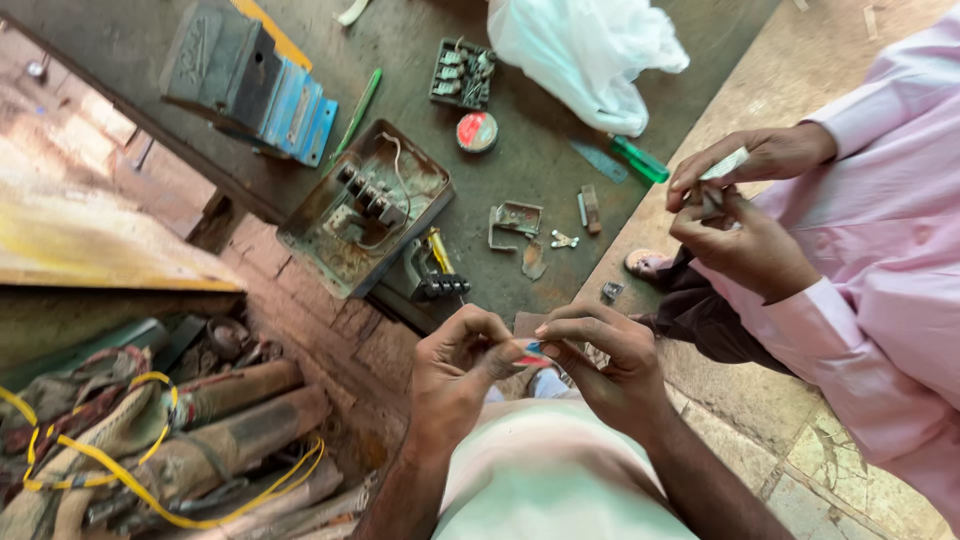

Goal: The person retrieves a pair of shears from a drawer and cuts a small piece of colored tape. They then handle a black electrical component, inserting small metal pieces into its terminals. Finally, they use a brush to clean the inside of a metal electrical box.

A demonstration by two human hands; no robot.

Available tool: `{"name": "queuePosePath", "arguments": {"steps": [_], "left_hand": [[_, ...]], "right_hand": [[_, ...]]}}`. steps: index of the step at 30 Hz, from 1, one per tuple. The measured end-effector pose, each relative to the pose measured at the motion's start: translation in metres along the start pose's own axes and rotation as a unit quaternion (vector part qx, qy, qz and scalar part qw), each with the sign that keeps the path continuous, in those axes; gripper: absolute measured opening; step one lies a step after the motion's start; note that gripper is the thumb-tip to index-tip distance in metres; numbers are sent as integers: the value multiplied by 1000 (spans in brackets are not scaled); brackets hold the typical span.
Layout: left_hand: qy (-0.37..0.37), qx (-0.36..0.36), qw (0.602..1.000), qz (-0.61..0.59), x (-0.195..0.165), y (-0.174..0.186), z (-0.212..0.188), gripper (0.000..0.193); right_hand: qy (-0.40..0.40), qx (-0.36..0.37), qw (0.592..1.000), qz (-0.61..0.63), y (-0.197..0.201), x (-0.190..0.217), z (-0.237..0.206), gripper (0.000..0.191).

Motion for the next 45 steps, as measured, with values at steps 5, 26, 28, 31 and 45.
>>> {"name": "queuePosePath", "arguments": {"steps": [5,26,28,31,45], "left_hand": [[-104,-83,991,24,-66,-1,-6,33],[-218,7,952,214,-68,35,-7,28],[-198,-46,965,168,-67,48,4,24],[-130,-139,981,45,-77,95,20,24],[-267,106,942,174,-107,39,-25,19]], "right_hand": [[-17,-82,996,27,-5,-4,-13,15],[114,-5,978,-176,-70,26,-17,13],[228,-43,944,-233,-75,45,-25,14],[244,-100,946,-190,-64,57,-33,15],[35,-82,985,-148,-80,54,-4,21]]}}
Point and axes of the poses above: each hand's wrist, its own z-axis towards the middle knuckle, its own y-axis out of the back of the hand, x = y × z, the point moved 5 cm from there along z, towards the middle knuckle, and after that the axes turned 8 degrees about y, right-handed, at the moved point
